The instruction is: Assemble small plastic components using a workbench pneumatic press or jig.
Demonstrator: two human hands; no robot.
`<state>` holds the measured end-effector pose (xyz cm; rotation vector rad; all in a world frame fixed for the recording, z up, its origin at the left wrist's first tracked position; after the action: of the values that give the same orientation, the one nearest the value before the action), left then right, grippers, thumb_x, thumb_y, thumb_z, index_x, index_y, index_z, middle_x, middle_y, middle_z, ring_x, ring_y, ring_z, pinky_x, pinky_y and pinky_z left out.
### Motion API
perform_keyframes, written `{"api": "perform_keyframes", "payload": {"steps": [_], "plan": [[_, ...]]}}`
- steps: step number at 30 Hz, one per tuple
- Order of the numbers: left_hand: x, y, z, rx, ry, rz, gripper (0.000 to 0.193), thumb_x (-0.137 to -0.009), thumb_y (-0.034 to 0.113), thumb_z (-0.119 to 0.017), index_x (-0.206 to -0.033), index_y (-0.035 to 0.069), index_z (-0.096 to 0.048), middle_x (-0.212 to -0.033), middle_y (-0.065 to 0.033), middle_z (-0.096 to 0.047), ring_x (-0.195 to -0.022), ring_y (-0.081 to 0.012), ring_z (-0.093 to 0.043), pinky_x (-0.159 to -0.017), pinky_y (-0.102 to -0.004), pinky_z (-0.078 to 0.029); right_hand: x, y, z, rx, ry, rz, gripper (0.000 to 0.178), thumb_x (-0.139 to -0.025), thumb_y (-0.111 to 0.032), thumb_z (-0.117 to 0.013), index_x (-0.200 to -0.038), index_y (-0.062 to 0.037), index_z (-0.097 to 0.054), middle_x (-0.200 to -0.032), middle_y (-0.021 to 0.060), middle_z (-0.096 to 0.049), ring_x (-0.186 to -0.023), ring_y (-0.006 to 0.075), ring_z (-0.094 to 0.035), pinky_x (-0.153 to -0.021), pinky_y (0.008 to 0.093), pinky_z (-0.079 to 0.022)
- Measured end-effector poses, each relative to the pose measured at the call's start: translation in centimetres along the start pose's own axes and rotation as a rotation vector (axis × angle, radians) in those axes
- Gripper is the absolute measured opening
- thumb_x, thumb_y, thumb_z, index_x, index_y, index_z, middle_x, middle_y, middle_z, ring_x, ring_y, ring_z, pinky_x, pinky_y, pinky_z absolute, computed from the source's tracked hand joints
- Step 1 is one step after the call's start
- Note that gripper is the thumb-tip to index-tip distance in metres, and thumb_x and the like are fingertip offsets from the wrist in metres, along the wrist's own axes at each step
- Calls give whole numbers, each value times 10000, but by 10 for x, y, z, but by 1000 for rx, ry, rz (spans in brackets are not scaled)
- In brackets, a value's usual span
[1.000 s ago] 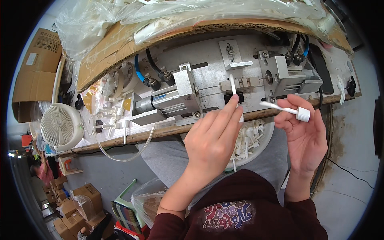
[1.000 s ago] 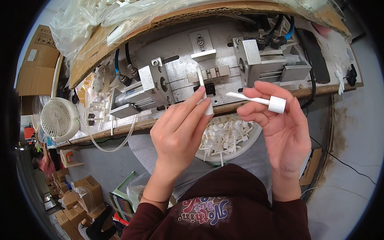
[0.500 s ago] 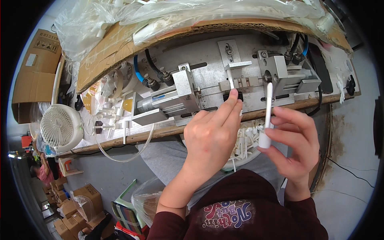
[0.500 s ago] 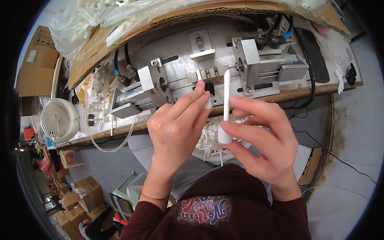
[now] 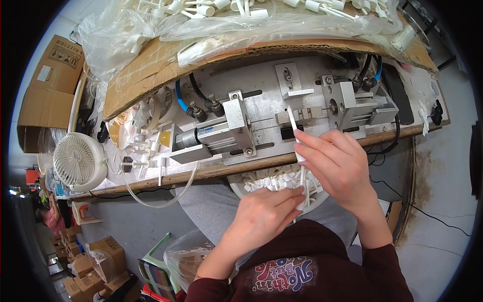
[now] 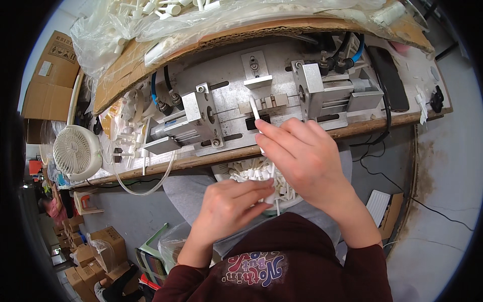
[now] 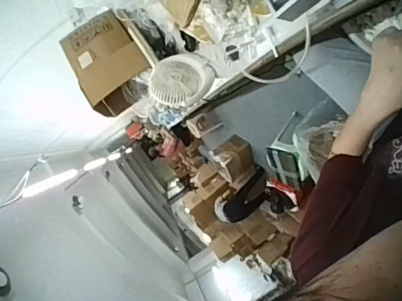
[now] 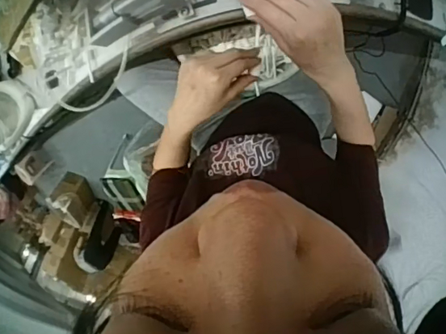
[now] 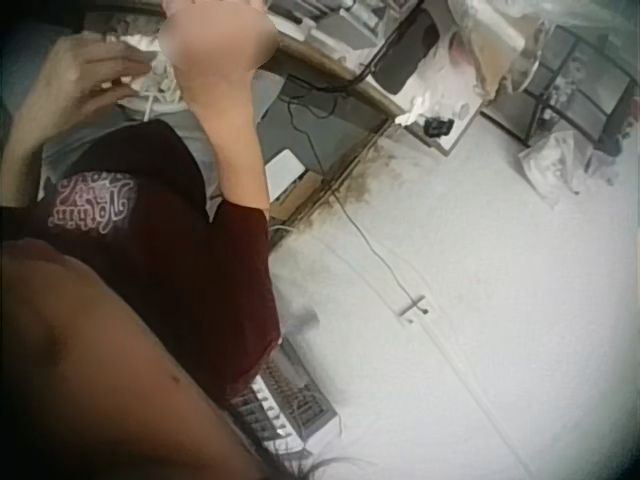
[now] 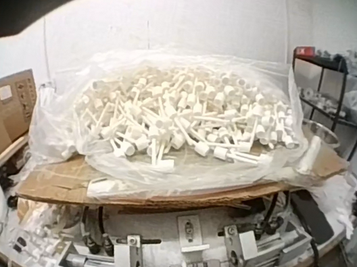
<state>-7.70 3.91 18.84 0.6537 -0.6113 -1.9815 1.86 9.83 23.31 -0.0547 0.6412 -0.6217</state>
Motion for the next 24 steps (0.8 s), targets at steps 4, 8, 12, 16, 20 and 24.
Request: {"api": "perform_keyframes", "payload": {"steps": [4, 8, 12, 16, 20, 24], "plan": [[13, -8, -25, 69, -113, 22, 209, -799, 174, -776, -980, 73, -749, -1066, -31, -744, -845, -225, -723, -709, -337, -571, -12, -5, -9, 96, -31, -2, 256, -735, -100, -637, -958, 17, -681, -1150, 124, -707, -769, 181, -605, -643, 289, -446], [18, -17, -45, 112, -144, 28, 215, -812, 184, -766, -994, 72, -748, -1074, -35, -738, -880, -229, -718, -748, -361, -577, -16, -6, -10, 123, -79, -38, 228, -720, -94, -646, -921, 12, -672, -1165, 138, -709, -754, 149, -612, -621, 283, -447], [16, -20, -64, 98, -183, 11, 221, -825, 199, -753, -1011, 79, -746, -1121, -44, -719, -913, -228, -713, -781, -363, -578, -17, -8, -12, 116, -98, -52, 219, -713, -91, -658, -910, 5, -670, -1157, 141, -711, -726, 151, -622, -625, 288, -468], [16, -17, -69, 62, -154, -50, 294, -833, 240, -753, -1095, 107, -733, -1233, -55, -678, -893, -242, -712, -772, -363, -580, -27, -9, -7, 40, -106, -38, 231, -708, -104, -727, -914, -12, -675, -1074, 133, -720, -722, 190, -641, -655, 314, -510], [26, -16, -63, 82, -59, -93, 416, -857, 311, -727, -1225, 123, -677, -1367, -70, -598, -849, -256, -715, -738, -357, -589, -66, -8, 38, -22, 83, -5, 257, -734, -143, -804, -936, -36, -687, -958, 107, -717, -747, 230, -655, -656, 349, -534], [32, -16, -60, 82, -13, -82, 491, -835, 339, -774, -1281, 163, -670, -1328, -45, -641, -710, -222, -691, -634, -329, -577, -129, 1, 90, 141, 367, 106, 240, -805, -85, -777, -1038, -94, -721, -917, 16, -705, -735, 151, -619, -623, 283, -458]]}}
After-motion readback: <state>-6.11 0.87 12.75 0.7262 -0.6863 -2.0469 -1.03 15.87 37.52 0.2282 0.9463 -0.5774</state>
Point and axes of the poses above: each hand's wrist, its own x-axis away from the middle knuckle, its own z-axis out of the back of the hand, y = z × x, the point moved 9 cm from there along -x, towards the middle knuckle
